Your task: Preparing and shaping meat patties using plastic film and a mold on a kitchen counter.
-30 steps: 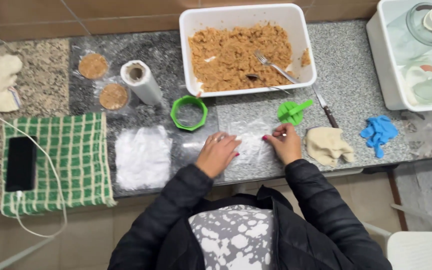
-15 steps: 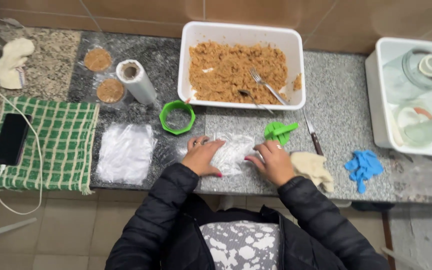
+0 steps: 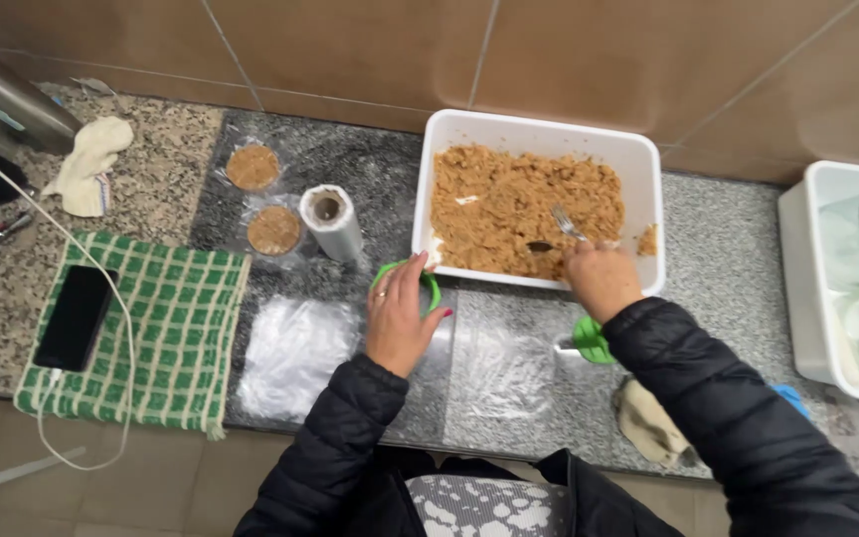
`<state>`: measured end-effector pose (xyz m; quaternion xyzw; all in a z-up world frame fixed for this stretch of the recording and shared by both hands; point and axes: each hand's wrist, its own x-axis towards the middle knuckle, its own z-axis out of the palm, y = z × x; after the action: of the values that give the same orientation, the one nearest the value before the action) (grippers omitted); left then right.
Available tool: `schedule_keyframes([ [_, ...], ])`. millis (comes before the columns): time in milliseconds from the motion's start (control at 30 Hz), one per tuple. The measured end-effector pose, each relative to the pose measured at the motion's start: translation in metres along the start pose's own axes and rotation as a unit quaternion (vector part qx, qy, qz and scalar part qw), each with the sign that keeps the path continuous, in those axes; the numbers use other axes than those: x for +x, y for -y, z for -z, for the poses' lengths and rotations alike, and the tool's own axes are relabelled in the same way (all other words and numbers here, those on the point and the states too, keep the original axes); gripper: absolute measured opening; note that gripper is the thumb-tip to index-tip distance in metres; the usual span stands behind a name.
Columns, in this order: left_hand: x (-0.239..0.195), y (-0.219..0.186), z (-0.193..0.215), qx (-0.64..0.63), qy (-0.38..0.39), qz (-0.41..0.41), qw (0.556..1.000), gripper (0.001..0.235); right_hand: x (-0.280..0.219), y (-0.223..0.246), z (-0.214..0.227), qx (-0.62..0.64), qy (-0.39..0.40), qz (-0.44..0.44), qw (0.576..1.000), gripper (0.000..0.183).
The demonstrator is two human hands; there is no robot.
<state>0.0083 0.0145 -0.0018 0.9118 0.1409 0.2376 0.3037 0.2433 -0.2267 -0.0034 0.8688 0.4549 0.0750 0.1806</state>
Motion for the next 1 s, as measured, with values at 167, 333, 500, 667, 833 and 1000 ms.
schedule_keyframes([
  [167,0.026,0.029,-0.009,-0.023,0.038,0.0,0.999,0.104,0.002,0.001,0.077,0.052,-0.053,-0.013,0.997,0.01],
  [333,0.042,0.044,-0.018,-0.051,0.076,0.005,0.996,0.11,0.033,0.015,0.11,0.096,-0.011,-0.024,0.995,0.049],
  [500,0.046,0.051,-0.022,-0.033,0.076,-0.017,0.996,0.107,0.09,0.043,0.073,0.169,-0.084,0.001,0.982,0.037],
  [667,0.05,0.055,-0.022,-0.013,0.06,-0.048,0.997,0.091,0.117,0.056,0.058,0.139,-0.103,0.012,0.985,0.037],
  [833,0.047,0.058,-0.018,-0.005,0.085,-0.03,0.996,0.074,0.129,0.061,0.059,0.106,-0.13,0.03,0.985,0.037],
  [1000,0.05,0.053,-0.01,0.047,0.099,-0.049,0.993,0.071,0.15,0.07,0.03,0.091,-0.102,0.014,0.991,0.036],
])
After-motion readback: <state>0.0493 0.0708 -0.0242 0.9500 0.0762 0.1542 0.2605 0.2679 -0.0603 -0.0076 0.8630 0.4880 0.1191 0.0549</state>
